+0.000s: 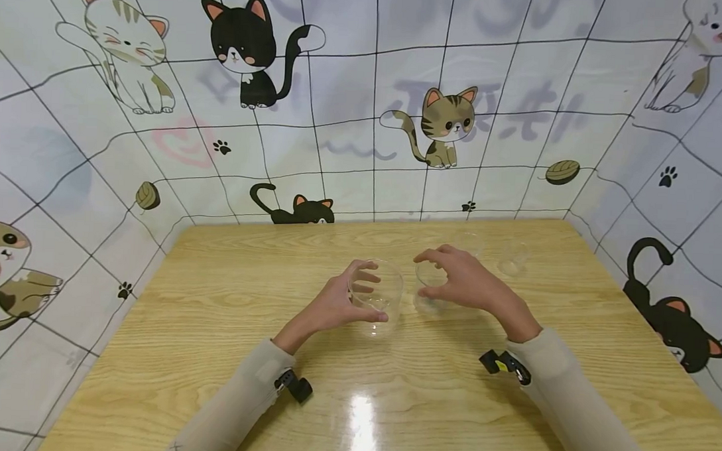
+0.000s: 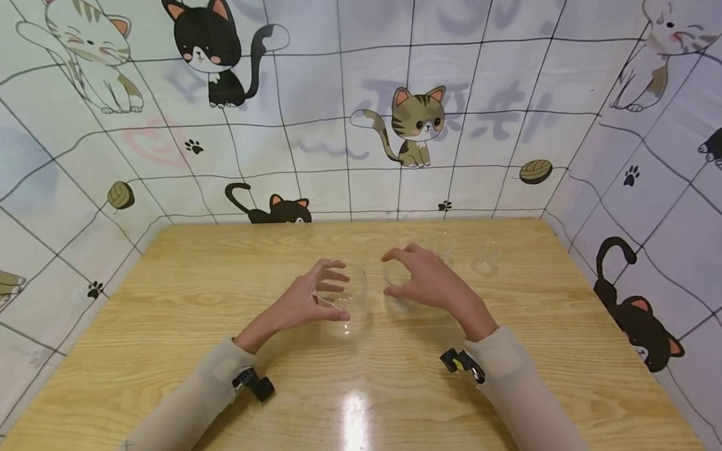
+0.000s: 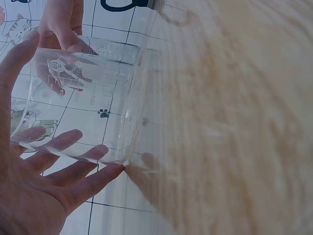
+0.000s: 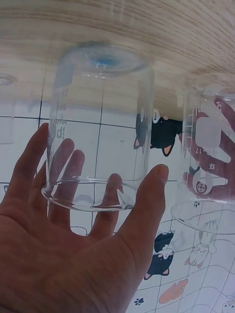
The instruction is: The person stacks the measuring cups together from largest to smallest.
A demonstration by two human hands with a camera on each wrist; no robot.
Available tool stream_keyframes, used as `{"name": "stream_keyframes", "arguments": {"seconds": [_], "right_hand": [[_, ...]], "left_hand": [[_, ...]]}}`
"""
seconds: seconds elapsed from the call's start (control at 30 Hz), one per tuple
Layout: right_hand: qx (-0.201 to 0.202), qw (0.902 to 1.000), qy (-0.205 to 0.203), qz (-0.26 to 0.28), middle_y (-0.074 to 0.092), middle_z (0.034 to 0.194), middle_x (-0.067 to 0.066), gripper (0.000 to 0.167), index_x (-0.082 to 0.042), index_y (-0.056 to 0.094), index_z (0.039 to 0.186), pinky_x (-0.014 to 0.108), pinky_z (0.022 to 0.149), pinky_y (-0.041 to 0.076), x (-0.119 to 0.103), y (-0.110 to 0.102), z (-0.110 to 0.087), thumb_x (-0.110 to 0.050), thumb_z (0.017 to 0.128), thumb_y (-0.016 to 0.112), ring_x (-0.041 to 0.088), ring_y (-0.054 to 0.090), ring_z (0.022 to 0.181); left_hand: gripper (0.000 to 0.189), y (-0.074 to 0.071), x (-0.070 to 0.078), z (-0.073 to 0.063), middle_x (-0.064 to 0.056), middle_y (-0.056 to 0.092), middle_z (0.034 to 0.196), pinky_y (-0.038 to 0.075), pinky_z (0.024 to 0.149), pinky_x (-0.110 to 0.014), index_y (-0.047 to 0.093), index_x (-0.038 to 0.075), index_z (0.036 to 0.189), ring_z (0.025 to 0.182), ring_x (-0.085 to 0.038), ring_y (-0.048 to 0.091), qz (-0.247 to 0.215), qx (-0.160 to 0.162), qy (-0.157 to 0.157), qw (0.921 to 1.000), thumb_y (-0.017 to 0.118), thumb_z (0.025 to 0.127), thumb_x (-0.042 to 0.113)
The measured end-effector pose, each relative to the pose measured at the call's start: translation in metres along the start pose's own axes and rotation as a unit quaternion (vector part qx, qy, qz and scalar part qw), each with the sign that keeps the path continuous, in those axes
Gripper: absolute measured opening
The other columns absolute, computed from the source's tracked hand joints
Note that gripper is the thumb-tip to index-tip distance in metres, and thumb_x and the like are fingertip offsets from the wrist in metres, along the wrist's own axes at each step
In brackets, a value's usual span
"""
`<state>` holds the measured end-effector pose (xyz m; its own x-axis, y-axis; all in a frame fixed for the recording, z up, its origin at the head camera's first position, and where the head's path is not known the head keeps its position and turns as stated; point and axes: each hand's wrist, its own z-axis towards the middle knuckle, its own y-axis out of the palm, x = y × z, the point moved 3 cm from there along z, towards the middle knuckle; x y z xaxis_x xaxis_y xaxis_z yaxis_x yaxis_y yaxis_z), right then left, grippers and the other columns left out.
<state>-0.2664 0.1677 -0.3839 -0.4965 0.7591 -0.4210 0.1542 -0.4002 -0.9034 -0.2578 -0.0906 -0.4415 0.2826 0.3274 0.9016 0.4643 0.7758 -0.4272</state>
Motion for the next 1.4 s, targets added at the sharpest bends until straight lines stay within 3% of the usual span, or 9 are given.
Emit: {"name": "stream_keyframes", "arguments": {"seconds": [0.27, 0.67, 0.93, 1.4], "right_hand": [[-0.023, 0.9997, 0.006, -0.006, 0.063, 0.124, 0.016, 0.058, -0.014, 0.062, 0.142, 0.052, 0.086, 0.054, -0.003, -0.002, -0.003, -0.034, 0.09, 0.08, 0.034, 0.064, 0.107], [-0.03, 0.9994, -0.005, -0.016, 0.065, 0.123, 0.016, 0.055, -0.013, 0.064, 0.138, 0.054, 0.088, 0.053, -0.005, -0.004, -0.004, -0.031, 0.089, 0.082, 0.033, 0.064, 0.107], [-0.049, 0.9987, 0.003, -0.018, 0.065, 0.123, 0.016, 0.056, -0.013, 0.065, 0.137, 0.052, 0.086, 0.055, -0.005, -0.009, -0.005, -0.034, 0.088, 0.082, 0.032, 0.065, 0.105], [-0.041, 0.9989, 0.014, -0.019, 0.065, 0.124, 0.016, 0.059, -0.015, 0.065, 0.139, 0.05, 0.085, 0.058, -0.002, -0.016, -0.009, -0.035, 0.086, 0.084, 0.036, 0.066, 0.111]], "left_hand": [[0.096, 0.0, -0.001, 0.0, -0.015, 0.055, 0.151, 0.057, 0.097, -0.047, 0.037, 0.029, 0.152, 0.134, -0.038, 0.059, 0.001, 0.002, 0.001, 1.0, 0.091, 0.076, 0.048], [0.094, -0.001, -0.001, -0.001, -0.014, 0.056, 0.15, 0.057, 0.097, -0.048, 0.038, 0.032, 0.15, 0.133, -0.036, 0.06, 0.003, 0.006, -0.001, 1.0, 0.092, 0.075, 0.047], [0.097, -0.002, -0.001, -0.002, -0.015, 0.055, 0.151, 0.057, 0.097, -0.048, 0.037, 0.027, 0.153, 0.134, -0.037, 0.06, 0.005, 0.006, 0.002, 1.0, 0.092, 0.075, 0.048], [0.095, 0.0, 0.0, -0.001, -0.015, 0.056, 0.151, 0.057, 0.098, -0.048, 0.038, 0.029, 0.151, 0.134, -0.037, 0.06, 0.003, 0.006, -0.002, 1.0, 0.092, 0.074, 0.048]]}}
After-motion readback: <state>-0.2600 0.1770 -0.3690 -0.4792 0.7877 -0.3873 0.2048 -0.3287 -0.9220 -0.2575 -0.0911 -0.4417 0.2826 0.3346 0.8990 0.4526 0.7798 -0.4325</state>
